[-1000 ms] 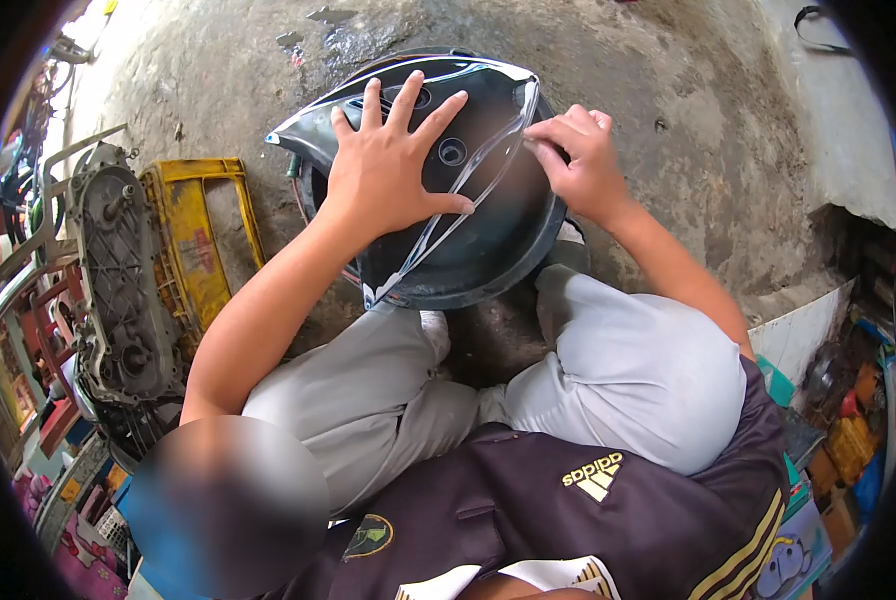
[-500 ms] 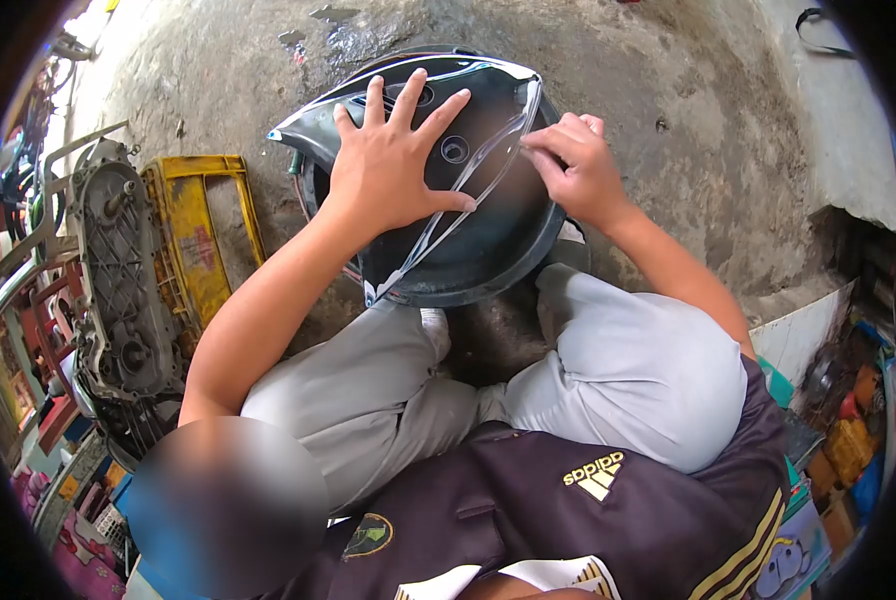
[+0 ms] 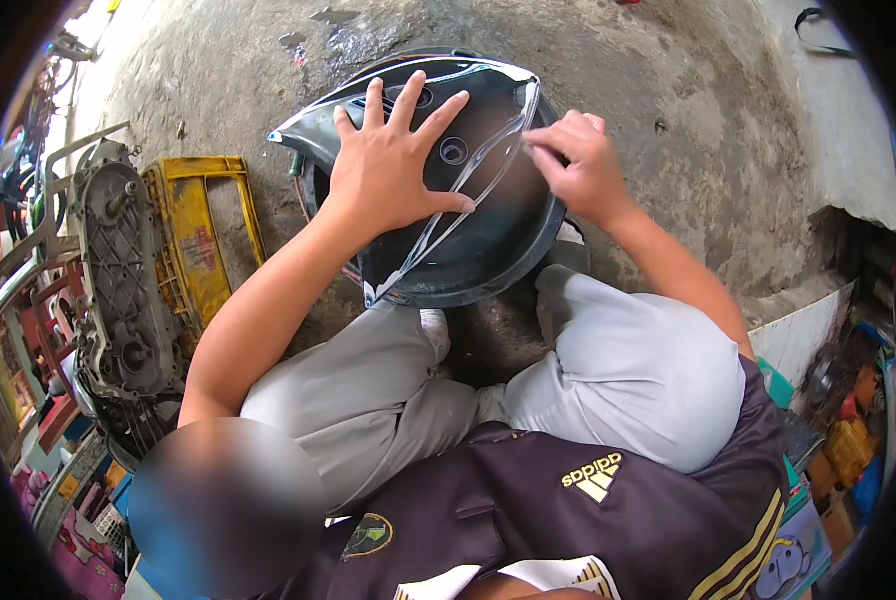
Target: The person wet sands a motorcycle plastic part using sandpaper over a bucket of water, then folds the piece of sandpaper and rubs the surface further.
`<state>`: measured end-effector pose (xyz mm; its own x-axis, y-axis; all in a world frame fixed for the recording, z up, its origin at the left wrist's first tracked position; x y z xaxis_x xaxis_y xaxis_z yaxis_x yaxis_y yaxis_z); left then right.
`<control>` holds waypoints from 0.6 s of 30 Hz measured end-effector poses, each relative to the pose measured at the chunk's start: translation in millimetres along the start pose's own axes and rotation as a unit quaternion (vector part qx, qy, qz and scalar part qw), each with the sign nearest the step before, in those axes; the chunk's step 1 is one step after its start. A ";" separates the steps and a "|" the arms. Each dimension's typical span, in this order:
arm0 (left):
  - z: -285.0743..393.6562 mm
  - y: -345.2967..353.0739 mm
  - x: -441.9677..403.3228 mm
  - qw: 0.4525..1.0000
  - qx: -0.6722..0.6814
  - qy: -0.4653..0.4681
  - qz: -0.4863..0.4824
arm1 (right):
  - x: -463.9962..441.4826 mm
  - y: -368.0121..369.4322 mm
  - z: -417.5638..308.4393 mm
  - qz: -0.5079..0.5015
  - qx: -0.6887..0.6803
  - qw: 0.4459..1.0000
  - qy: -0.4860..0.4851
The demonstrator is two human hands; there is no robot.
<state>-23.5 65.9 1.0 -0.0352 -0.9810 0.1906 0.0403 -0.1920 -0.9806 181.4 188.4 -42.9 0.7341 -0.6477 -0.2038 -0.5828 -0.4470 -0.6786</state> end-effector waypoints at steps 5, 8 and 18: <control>-0.1 -0.4 -0.9 1.000 0.000 0.001 0.002 | 4.4 7.2 -17.4 -0.044 -0.028 0.997 -0.049; -0.6 0.4 0.9 1.000 0.005 -0.002 0.006 | -2.0 1.7 -6.3 0.000 0.003 1.000 -0.030; -0.5 0.1 0.2 1.000 0.001 0.002 0.009 | 3.7 7.0 -22.5 -0.046 -0.015 0.997 -0.067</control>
<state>-24.0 65.7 0.9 -0.0381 -0.9843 0.1723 0.0431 -0.1739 -0.9838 172.3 169.1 -32.5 0.8236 -0.5155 -0.2364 -0.5199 -0.5198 -0.6778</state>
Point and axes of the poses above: each hand's wrist, its own x-axis away from the middle knuckle, its own y-axis out of the palm, z = x × y, the point moved 5 cm from there along -x, towards the middle knuckle, and after that the axes turned 7 degrees about y, right-handed, at the moved point
